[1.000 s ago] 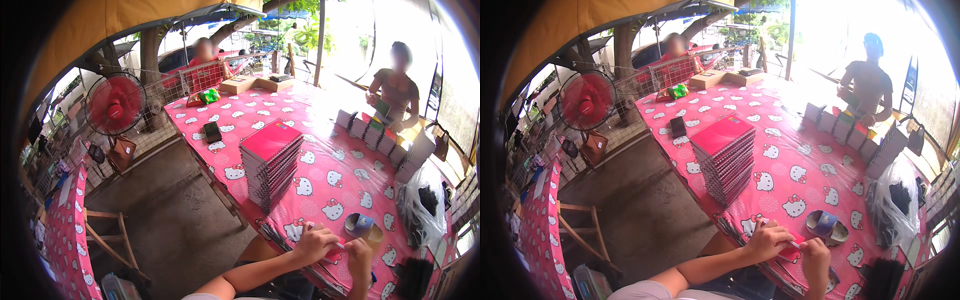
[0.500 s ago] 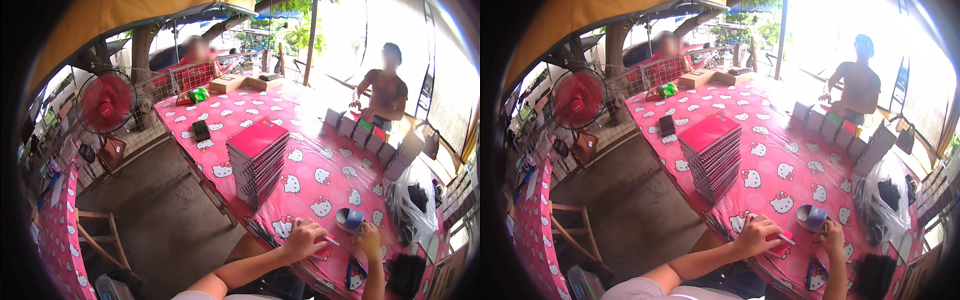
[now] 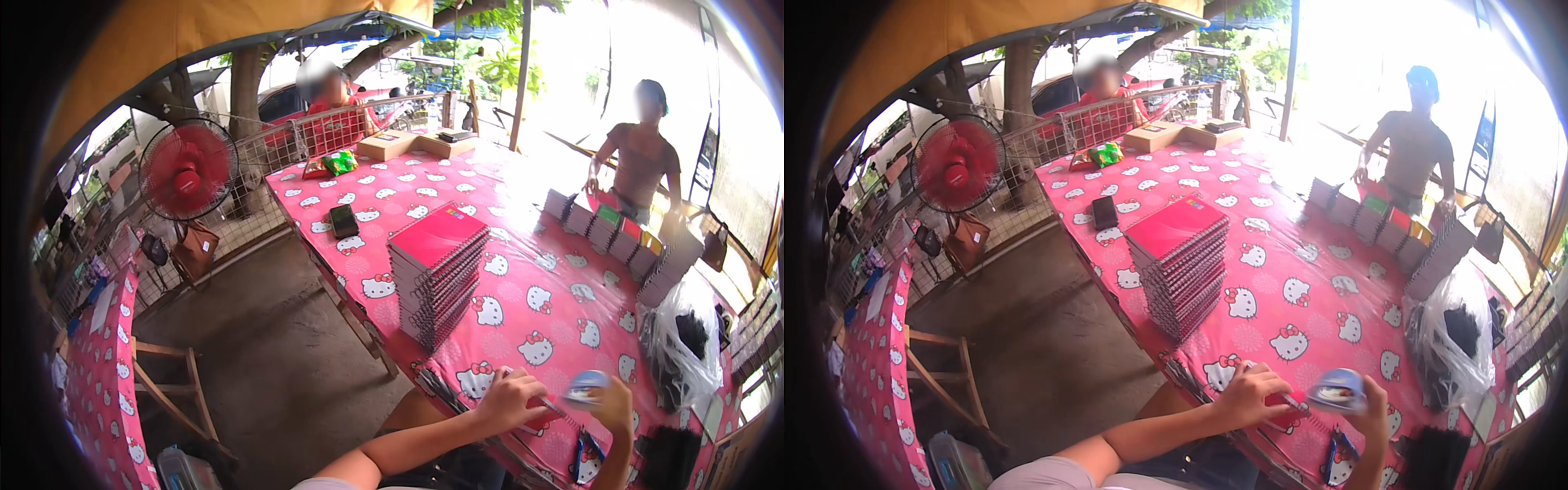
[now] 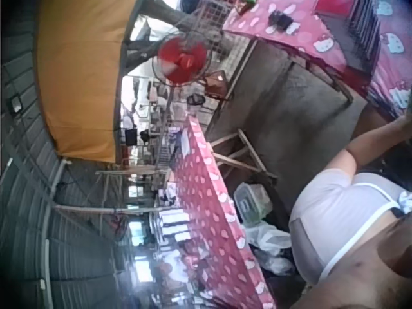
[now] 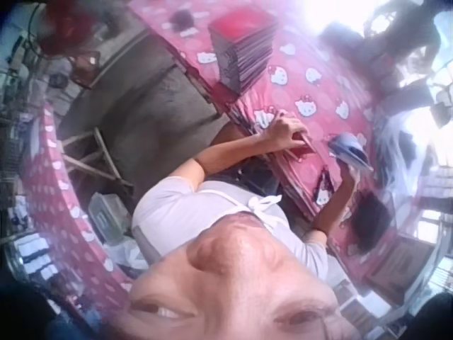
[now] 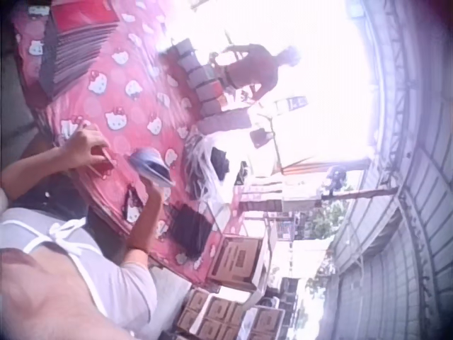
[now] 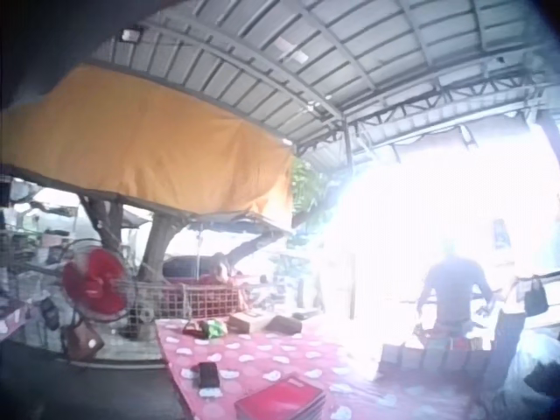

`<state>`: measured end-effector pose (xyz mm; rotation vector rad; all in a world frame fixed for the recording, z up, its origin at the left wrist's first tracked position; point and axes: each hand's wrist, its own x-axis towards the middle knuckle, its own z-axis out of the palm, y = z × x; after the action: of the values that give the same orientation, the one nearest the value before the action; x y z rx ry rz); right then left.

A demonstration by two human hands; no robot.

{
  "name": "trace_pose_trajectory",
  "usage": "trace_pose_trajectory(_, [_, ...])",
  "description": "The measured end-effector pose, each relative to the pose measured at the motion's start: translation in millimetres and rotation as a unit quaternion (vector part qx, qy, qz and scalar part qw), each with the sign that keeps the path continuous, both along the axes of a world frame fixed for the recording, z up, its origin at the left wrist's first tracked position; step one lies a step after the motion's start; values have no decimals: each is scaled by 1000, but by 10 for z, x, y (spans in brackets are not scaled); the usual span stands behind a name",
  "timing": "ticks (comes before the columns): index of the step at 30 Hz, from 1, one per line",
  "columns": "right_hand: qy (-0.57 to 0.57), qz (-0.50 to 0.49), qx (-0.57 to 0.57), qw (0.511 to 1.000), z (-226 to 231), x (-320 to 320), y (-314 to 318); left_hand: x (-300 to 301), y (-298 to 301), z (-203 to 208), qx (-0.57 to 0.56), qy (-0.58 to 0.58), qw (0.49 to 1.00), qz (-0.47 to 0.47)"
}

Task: The person uses a pair of pliers to trim the wire bindings of pink notebooks, handling them one at a time and placing them in a stack on a table.

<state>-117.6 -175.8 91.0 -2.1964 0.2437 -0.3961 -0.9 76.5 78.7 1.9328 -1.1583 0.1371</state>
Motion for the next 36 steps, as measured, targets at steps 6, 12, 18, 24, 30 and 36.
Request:
trace_pose_trajectory(6, [-15,-4,-155,988,-106,106,-73,13,7,32,-25,45,998,-27])
trace_pose_trajectory(12, [-100,72,-230,965,155,312,200,165,68,-168,-134,51,990,12])
trace_pose_trajectory(18, [28,43,-127,991,142,382,278,117,241,-123,-208,253,945,7])
trace_pose_trajectory(24, [14,65,-56,996,269,393,356,224,141,-407,-271,322,906,-57])
trace_pose_trajectory(30, [14,117,16,993,358,452,369,298,302,-332,-248,426,870,-32])
trace_pose_trajectory(36, [-10,113,27,993,201,499,364,384,299,-404,-232,337,910,-58])
